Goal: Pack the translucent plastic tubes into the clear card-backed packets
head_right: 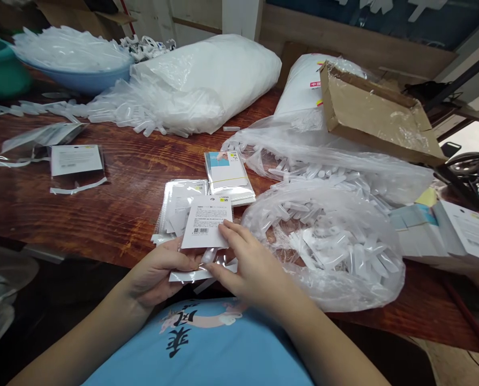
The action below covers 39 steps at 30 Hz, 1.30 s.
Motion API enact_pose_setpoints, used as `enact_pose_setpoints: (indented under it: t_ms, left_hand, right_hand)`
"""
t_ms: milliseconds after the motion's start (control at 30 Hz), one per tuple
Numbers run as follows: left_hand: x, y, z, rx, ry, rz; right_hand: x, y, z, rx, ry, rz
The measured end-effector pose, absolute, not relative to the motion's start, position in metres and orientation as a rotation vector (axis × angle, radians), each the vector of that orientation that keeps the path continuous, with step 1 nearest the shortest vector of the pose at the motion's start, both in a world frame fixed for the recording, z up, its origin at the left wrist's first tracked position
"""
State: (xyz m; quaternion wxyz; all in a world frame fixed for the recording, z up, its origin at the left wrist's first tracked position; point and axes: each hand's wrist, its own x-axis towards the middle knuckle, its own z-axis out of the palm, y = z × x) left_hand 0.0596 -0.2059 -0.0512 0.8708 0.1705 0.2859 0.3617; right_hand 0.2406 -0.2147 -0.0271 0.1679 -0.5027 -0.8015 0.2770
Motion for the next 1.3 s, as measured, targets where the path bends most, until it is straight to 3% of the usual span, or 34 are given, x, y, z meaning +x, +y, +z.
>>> enact_pose_setpoints:
  t_ms: [233,433,633,800,1000,1167,1300]
  left_hand:
    - [0.062,-0.209,-0.051,0.367,0.504,0.773]
    - [0.064,-0.21,-0.048,0.414,0.616,0.76]
    - [0.075,-0.216,-0.046,0.431,0.458,0.738]
    - [0.075,-0.215,-0.045,0.4,0.575,0.808]
    - [0.08,-0.218,-0.037,0.457,0.598,0.814]
    - [0.032,-0.202,-0.03,0.523,0.845,0.791]
    - [-0.042,-0.159,-0.021,0.706,1.246,0.97]
  right_hand:
    - [0.231,-0.206,-0.031,-1.574,-2.226,0.513]
    - [0.229,-0.207,-0.028,-1.663,-2.333,0.651]
    - [0.222,-0.203,-0.032,-1.88,-2.294,0.353]
    - [0.225,-0.204,-0.033,-1.737,-2.311,0.479]
    - [0.221,-0.21,-0.026,-1.896,-2.237,0.335]
    - [0.259,-0.219,-0.011,-1.509,-2.101,0.659]
    - [0.332,-0.221,-0.018,-1.956,-1.878,0.216]
